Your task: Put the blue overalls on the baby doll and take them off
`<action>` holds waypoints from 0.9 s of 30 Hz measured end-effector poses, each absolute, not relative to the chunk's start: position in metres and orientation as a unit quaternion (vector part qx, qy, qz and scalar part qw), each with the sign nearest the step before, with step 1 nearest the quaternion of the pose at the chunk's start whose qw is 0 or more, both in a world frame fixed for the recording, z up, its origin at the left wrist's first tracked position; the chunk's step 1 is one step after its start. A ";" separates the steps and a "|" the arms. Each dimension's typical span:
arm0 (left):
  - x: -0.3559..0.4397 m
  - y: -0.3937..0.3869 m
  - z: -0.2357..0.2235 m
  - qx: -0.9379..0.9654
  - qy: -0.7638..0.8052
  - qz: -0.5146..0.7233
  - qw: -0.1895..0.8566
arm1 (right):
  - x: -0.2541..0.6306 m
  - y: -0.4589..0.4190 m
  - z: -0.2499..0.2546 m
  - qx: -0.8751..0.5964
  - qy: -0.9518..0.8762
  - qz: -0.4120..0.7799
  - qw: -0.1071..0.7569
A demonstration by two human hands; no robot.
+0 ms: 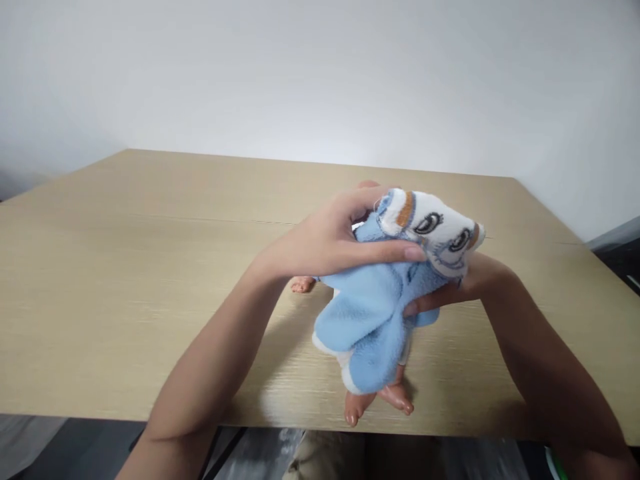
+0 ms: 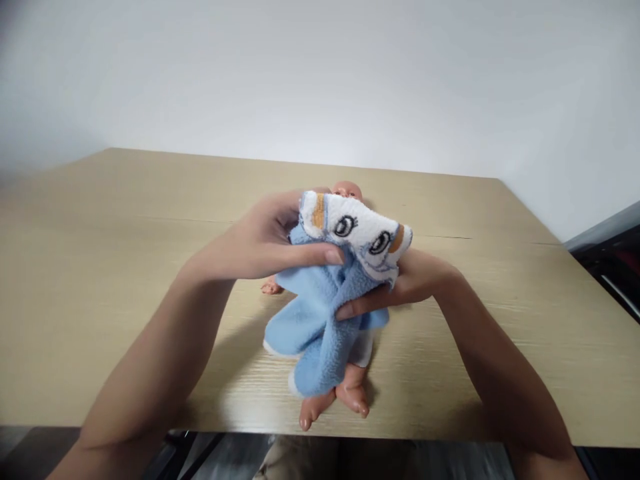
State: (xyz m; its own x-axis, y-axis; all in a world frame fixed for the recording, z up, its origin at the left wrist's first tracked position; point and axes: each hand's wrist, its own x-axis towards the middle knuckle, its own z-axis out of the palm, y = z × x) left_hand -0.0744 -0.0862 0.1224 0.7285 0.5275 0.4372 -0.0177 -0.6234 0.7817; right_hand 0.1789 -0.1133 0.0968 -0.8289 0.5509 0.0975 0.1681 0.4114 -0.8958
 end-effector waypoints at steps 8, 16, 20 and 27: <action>-0.103 -0.069 0.126 0.851 0.107 0.186 0.479 | 0.201 -0.121 0.092 -0.278 -0.705 0.579 0.302; -0.091 -0.068 0.119 0.811 0.122 0.274 0.502 | 0.197 -0.116 0.094 -0.081 -0.747 0.648 0.123; -0.091 -0.070 0.119 0.818 0.089 0.159 0.546 | 0.202 -0.121 0.097 -0.162 -0.724 0.641 0.196; -0.088 -0.075 0.122 0.814 0.079 0.189 0.544 | 0.199 -0.125 0.098 -0.240 -0.712 0.612 0.247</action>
State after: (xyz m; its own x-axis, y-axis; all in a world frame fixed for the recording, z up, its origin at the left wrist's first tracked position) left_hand -0.0884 -0.0753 0.1217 0.9162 0.3333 0.2223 -0.0777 -0.3964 0.9148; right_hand 0.1993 -0.1251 0.0979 -0.7625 0.6443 0.0587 0.0394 0.1367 -0.9898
